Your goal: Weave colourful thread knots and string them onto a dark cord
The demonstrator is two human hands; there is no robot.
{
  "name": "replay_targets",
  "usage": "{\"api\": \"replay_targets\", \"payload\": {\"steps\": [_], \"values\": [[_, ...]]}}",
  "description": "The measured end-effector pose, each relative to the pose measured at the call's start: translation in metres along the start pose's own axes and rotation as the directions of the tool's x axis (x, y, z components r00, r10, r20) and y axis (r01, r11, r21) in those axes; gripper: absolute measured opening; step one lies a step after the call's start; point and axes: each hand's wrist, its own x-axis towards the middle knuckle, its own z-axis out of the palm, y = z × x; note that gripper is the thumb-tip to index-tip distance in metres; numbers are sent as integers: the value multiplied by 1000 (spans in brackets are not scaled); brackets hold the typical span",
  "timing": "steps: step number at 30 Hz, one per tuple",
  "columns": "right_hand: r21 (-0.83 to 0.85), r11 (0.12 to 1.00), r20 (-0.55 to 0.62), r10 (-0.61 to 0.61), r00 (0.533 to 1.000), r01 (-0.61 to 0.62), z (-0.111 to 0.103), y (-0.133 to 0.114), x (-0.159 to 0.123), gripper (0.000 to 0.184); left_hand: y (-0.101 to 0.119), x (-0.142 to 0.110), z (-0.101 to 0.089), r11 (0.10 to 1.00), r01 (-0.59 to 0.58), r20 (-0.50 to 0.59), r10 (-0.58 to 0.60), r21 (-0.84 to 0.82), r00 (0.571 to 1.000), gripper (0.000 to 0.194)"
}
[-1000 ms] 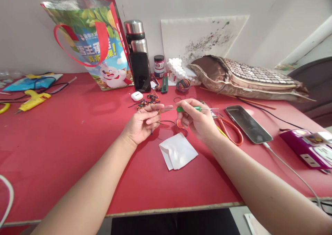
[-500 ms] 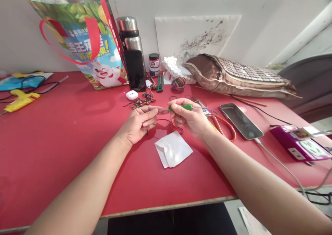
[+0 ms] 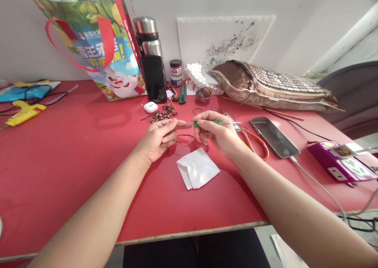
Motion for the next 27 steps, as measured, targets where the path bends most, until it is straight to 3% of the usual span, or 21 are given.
{"api": "replay_targets", "payload": {"steps": [9, 15, 20, 27], "values": [[-190, 974, 25, -124, 992, 127, 2, -2, -3, 24, 2, 3, -3, 981, 48, -20, -52, -188, 998, 35], [-268, 953, 64, -130, 989, 142, 1, 0, -3, 30, 1, 3, -3, 977, 65, -21, -71, -203, 997, 25], [-220, 974, 105, -34, 994, 57, -3, 1, 1, 33, 5, 0, 2, 972, 132, -13, -138, -194, 990, 27], [-34, 998, 18, 53, 998, -53, -7, 1, 4, 36, 8, -4, 2, 962, 161, 48, -154, -223, 987, 23]]}}
